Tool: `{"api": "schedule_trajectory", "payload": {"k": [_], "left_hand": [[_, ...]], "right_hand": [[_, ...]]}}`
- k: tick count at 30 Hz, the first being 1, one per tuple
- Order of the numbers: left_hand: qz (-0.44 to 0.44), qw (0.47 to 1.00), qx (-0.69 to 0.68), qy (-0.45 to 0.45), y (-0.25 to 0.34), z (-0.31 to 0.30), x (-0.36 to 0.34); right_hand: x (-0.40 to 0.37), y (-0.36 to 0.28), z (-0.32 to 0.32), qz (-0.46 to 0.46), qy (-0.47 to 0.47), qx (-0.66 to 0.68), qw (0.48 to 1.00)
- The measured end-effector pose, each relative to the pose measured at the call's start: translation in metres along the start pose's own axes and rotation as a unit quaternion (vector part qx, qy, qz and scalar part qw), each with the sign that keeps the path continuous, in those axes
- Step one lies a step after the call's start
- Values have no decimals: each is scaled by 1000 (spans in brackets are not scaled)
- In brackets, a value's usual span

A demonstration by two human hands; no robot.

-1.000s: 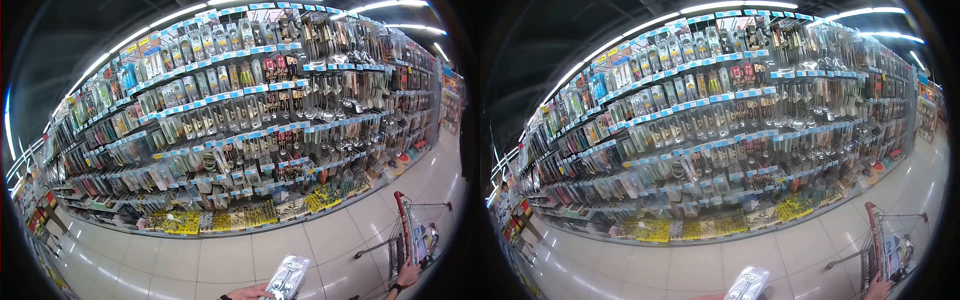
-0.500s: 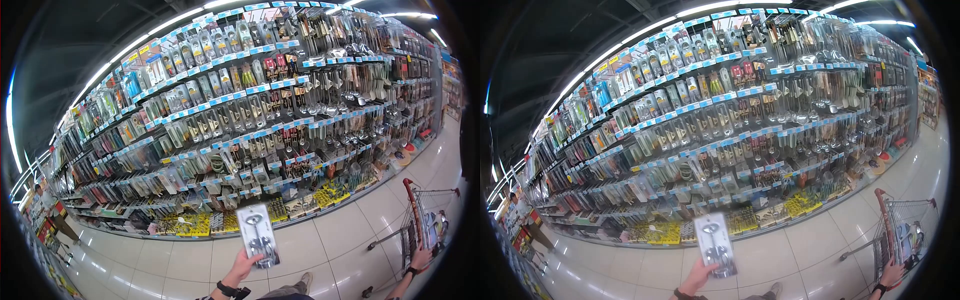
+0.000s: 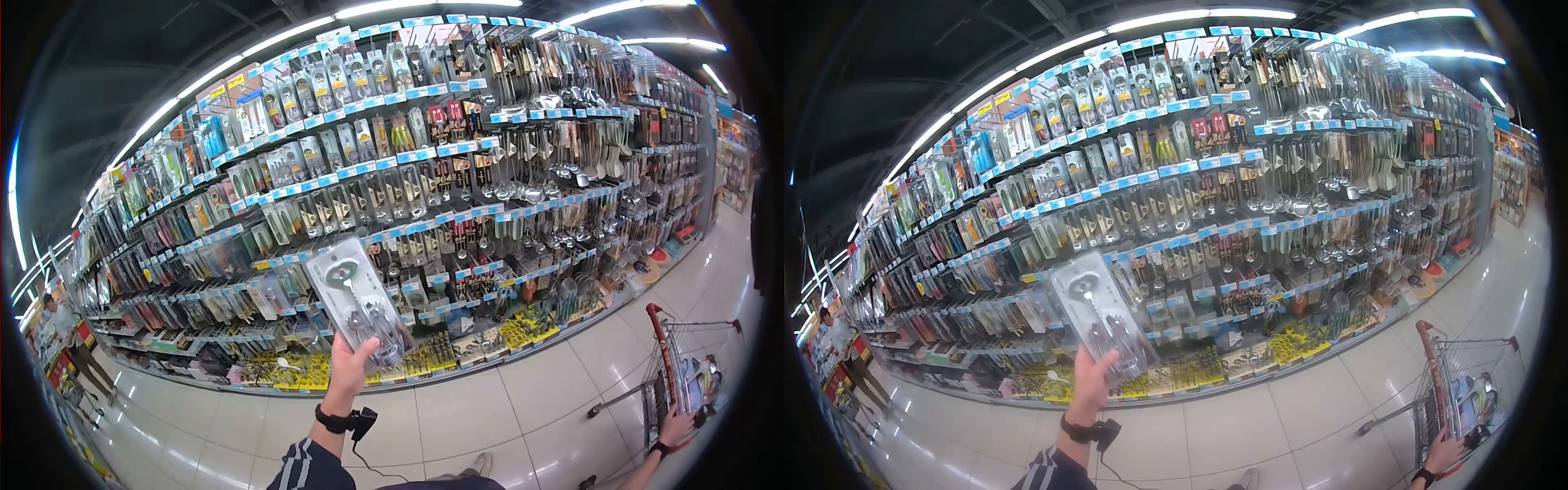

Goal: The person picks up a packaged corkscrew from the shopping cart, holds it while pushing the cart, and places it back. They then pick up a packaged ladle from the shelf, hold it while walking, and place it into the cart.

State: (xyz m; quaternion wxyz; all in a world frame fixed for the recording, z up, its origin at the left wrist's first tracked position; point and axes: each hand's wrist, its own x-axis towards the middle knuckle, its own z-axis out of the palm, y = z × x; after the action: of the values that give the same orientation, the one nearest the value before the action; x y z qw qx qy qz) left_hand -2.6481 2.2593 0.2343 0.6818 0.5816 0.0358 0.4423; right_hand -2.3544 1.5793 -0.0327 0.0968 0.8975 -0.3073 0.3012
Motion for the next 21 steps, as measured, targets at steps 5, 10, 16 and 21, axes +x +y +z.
{"api": "schedule_trajectory", "payload": {"k": [5,10,16,21], "left_hand": [[21,999,-30,-17,5,18,20],[30,998,-21,-50,3,25,25],[24,998,-4,-60,9,26,19],[35,999,-6,-39,14,26,15]], "right_hand": [[-5,10,5,-11,37,-10,999],[-8,9,-27,-3,-35,-14,999],[-15,19,-12,-25,47,-8,999],[-15,20,-19,-10,-10,-31,999]]}}
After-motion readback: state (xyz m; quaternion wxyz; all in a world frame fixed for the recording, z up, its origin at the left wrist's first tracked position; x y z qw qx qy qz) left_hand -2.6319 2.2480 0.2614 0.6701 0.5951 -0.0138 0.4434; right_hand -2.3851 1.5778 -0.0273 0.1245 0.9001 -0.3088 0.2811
